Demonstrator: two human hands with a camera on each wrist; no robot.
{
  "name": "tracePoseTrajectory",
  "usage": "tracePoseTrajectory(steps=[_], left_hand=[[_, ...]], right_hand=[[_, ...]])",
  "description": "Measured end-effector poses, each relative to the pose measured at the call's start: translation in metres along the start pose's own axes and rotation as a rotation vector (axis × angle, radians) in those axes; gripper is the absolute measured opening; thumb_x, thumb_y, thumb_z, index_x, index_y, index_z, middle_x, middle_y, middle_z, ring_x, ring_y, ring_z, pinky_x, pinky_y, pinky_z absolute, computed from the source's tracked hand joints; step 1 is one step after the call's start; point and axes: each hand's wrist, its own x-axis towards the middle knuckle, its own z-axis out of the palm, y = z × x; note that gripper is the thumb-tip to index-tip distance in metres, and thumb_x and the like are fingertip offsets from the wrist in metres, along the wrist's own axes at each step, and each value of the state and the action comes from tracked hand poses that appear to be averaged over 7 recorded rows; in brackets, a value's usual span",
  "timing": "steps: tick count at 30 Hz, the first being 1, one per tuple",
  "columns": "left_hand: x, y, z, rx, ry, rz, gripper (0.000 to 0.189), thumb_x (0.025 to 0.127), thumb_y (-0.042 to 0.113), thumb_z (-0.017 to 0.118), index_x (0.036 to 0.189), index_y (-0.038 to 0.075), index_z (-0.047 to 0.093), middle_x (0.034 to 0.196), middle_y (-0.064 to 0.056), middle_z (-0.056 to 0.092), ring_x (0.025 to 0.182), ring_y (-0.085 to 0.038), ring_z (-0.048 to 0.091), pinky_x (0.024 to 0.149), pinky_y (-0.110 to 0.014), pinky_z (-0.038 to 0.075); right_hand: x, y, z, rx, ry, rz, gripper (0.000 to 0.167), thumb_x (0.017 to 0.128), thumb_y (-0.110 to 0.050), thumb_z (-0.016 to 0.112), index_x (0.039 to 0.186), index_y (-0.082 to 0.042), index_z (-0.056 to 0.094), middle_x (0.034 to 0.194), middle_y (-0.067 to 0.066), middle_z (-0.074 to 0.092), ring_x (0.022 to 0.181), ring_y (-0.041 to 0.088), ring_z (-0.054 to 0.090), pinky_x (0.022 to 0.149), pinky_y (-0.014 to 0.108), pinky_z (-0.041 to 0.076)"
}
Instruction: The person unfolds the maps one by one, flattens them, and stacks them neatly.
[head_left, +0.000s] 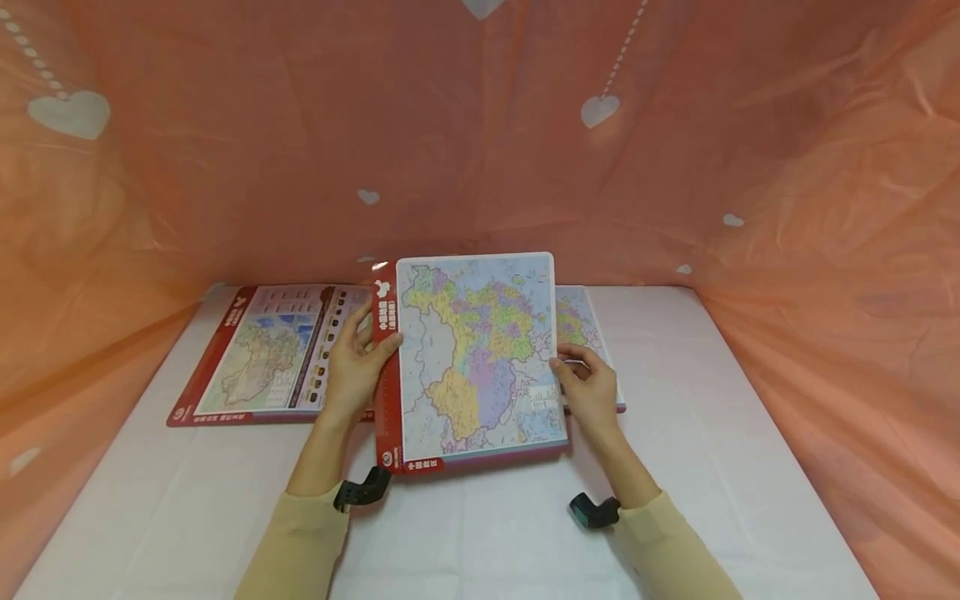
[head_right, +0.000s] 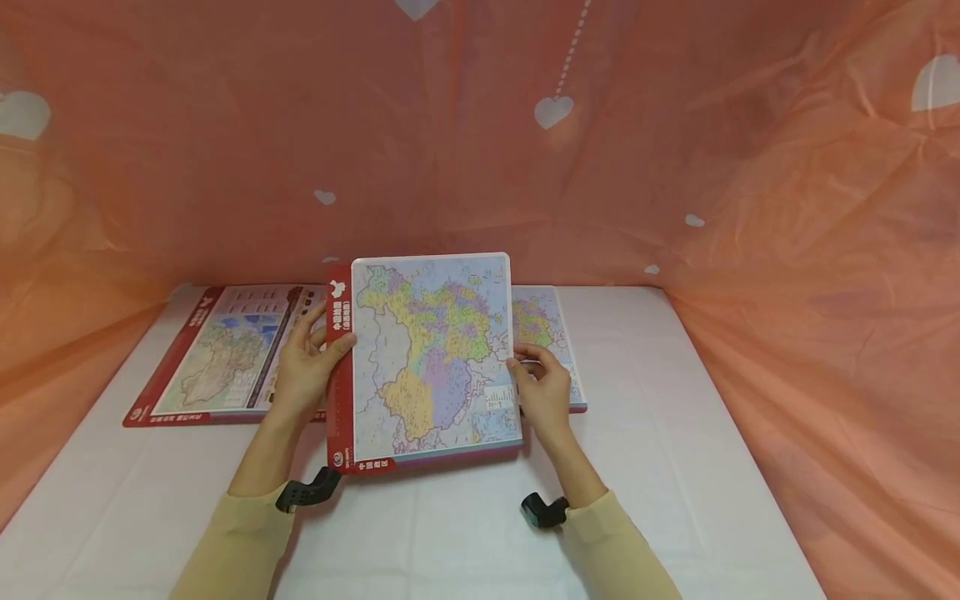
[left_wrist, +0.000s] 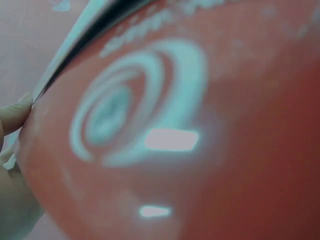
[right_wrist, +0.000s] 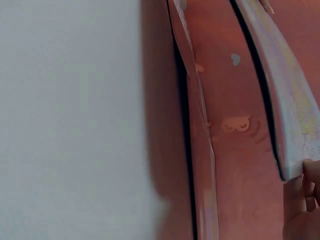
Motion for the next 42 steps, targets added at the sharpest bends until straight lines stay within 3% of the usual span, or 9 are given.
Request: tracePoseTrajectory(steps=[6,14,22,29,37,42], left_hand=[[0.002,-0.009,-0.005,-0.014,-0.026,0.048,0.074,0.102,0.01,0.066,0.165,0.017,0.027,0.148,-0.022,0.053,0.104,-0.009,0.07,0.077,-0.028,0.063],[0.003,-0.015,-0.01,-0.055,-0.097,0.096,0.071,0.104,0.001,0.06,0.165,0.018,0.028,0.144,-0.025,0.052,0.103,-0.01,0.07,0.077,-0.03,0.063],[0.0,-0.011,-0.01,-0.001,-0.188,0.106,0.082,0.103,-0.01,0.052,0.168,0.028,0.019,0.156,-0.024,0.043,0.111,-0.014,0.068,0.08,-0.03,0.063],[0.0,-0.014,-0.008,0.037,-0.136,0.09,0.081,0.102,-0.01,0.054,0.166,0.029,0.024,0.162,-0.02,0.038,0.125,-0.035,0.062,0.084,-0.032,0.062],[0.002,-0.023,-0.008,-0.051,-0.116,0.092,0.079,0.102,-0.011,0.055,0.165,0.028,0.029,0.156,-0.021,0.044,0.109,-0.013,0.069,0.084,-0.031,0.062],[0.004,-0.025,-0.008,-0.102,-0.121,0.116,0.078,0.101,-0.012,0.054,0.166,0.023,0.027,0.154,-0.023,0.045,0.109,-0.011,0.067,0.083,-0.031,0.063]], right_hand=[[0.002,0.003,0.004,0.003,0.031,0.029,0.023,0.096,0.002,0.07,0.119,0.005,0.069,0.104,0.007,0.065,0.08,0.006,0.066,0.063,0.017,0.054],[0.005,0.002,0.008,0.058,0.086,0.054,0.022,0.095,0.004,0.069,0.117,0.008,0.068,0.099,0.002,0.064,0.076,0.002,0.065,0.061,0.015,0.053],[0.006,0.001,0.002,0.024,0.052,0.061,0.025,0.097,0.0,0.069,0.121,0.004,0.066,0.107,0.0,0.064,0.077,0.002,0.064,0.061,0.017,0.053],[0.004,0.005,0.0,-0.039,0.051,0.016,0.025,0.098,-0.01,0.071,0.122,-0.001,0.067,0.106,0.005,0.066,0.075,0.005,0.06,0.053,0.017,0.043],[0.006,0.009,0.0,-0.09,0.073,-0.028,0.029,0.096,-0.011,0.076,0.121,0.002,0.068,0.108,0.014,0.069,0.089,0.009,0.067,0.071,0.016,0.055],[0.008,0.008,0.0,-0.112,0.093,-0.081,0.028,0.095,-0.011,0.078,0.117,0.003,0.07,0.106,0.014,0.07,0.096,0.011,0.066,0.08,0.015,0.054]])
